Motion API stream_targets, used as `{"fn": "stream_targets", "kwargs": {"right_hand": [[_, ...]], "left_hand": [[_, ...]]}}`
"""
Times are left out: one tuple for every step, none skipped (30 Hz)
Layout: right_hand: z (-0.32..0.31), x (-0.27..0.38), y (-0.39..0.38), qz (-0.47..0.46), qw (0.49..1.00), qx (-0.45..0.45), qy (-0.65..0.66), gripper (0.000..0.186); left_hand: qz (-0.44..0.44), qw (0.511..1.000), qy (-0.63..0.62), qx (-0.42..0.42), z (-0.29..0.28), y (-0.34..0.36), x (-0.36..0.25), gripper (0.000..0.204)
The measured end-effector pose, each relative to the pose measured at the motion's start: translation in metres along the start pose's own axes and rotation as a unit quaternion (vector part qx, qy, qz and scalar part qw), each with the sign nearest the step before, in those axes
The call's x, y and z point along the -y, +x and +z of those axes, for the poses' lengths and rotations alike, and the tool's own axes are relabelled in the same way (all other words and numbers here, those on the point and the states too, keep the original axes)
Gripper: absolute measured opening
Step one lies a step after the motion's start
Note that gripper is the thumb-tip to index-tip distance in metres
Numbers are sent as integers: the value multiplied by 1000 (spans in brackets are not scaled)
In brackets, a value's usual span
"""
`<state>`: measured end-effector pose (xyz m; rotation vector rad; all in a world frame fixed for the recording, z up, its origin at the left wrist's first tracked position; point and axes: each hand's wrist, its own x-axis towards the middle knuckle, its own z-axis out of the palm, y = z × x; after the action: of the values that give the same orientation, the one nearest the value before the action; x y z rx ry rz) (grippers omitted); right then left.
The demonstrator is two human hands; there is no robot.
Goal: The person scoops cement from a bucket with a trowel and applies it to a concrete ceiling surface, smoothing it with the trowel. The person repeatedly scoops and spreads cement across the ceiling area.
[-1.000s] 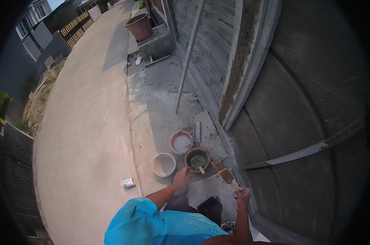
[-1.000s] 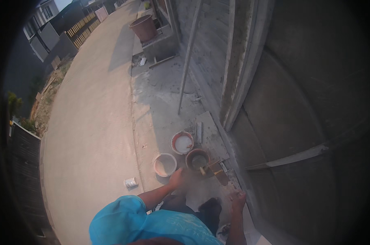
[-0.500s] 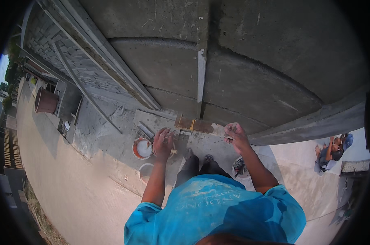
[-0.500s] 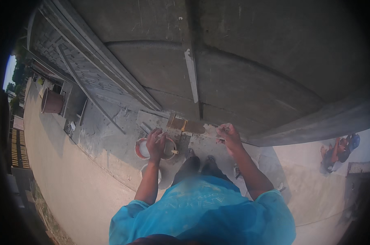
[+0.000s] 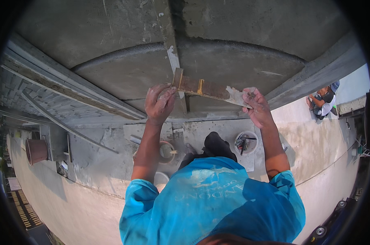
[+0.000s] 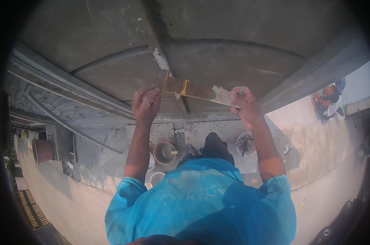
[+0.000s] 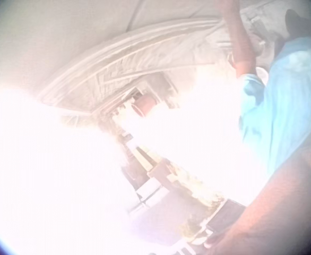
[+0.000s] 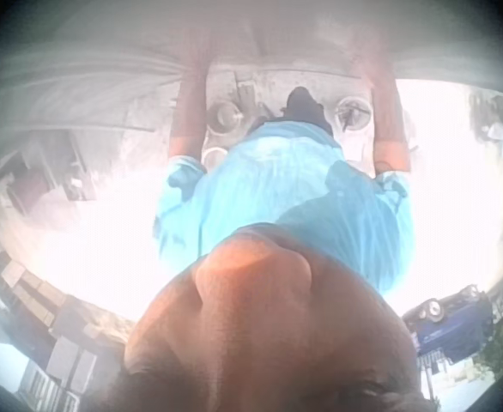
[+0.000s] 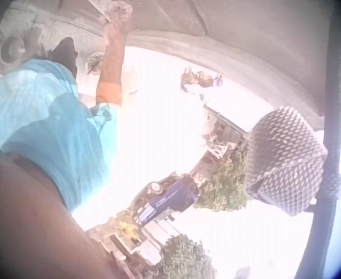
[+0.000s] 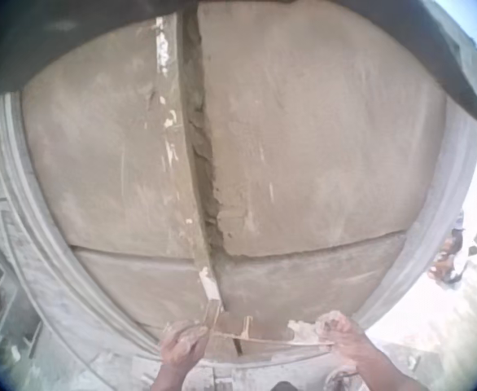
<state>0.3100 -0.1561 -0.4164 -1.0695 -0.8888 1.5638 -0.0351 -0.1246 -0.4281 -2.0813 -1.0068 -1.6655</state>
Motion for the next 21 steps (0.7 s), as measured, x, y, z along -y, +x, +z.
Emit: {"fn": "stream_targets", "kwargs": {"right_hand": [[2, 7, 0, -24, 1000, -5, -17, 45], [5, 15, -1, -49, 998, -10, -35, 49], [12, 23, -4, -121, 987, -16, -107, 54], [22, 31, -6, -191, 965, -20, -178, 60], [27, 36, -8, -260, 932, -26, -250, 66], [25, 39, -5, -324, 898, -33, -296, 69], [22, 43, 3, -385, 857, -39, -339, 72], [20, 46, 9, -444, 811, -44, -379, 75], [20, 52, 13, -480, 769, -43, -420, 72], [23, 61, 15, -514, 723, -40, -459, 71], [25, 67, 16, -546, 675, -37, -495, 69], [25, 67, 18, -541, 656, -34, -525, 64], [23, 65, 20, -535, 637, -30, -555, 60], [21, 64, 23, -529, 616, -27, -583, 56], [14, 62, 29, -557, 568, -39, -605, 53], [4, 61, 36, -582, 518, -50, -625, 52], [1, 62, 42, -603, 469, -62, -642, 50], [1, 65, 48, -617, 464, -73, -631, 50], [3, 70, 55, -631, 459, -84, -620, 50], [7, 75, 61, -645, 454, -93, -608, 51], [11, 78, 66, -655, 455, -88, -597, 52]], "left_hand": [[9, 1000, -15, 1, 2, 12, 1, 31], [19, 999, -30, 0, 4, 22, 2, 30], [27, 999, -28, -7, 6, 32, 2, 29], [36, 999, -24, -14, 7, 40, 1, 27], [44, 998, -24, -23, 10, 47, 1, 26], [48, 998, -25, -34, 13, 52, 2, 26], [52, 997, -25, -45, 15, 57, 4, 26], [56, 997, -25, -56, 17, 61, 5, 26], [61, 997, -21, -48, 18, 64, 7, 26], [65, 997, -17, -40, 18, 66, 9, 26], [69, 997, -12, -31, 18, 68, 11, 27], [69, 997, -12, -34, 20, 68, 11, 27], [69, 997, -12, -37, 22, 68, 11, 26], [69, 997, -11, -41, 24, 69, 12, 26], [68, 997, -10, -46, 27, 70, 11, 26], [66, 996, -8, -51, 29, 71, 11, 26], [64, 996, -8, -54, 30, 71, 10, 26], [71, 996, -2, -53, 32, 71, 12, 26], [78, 996, 2, -52, 36, 71, 17, 26], [84, 995, 9, -52, 39, 70, 20, 27], [82, 995, 12, -55, 41, 68, 24, 27]]}}
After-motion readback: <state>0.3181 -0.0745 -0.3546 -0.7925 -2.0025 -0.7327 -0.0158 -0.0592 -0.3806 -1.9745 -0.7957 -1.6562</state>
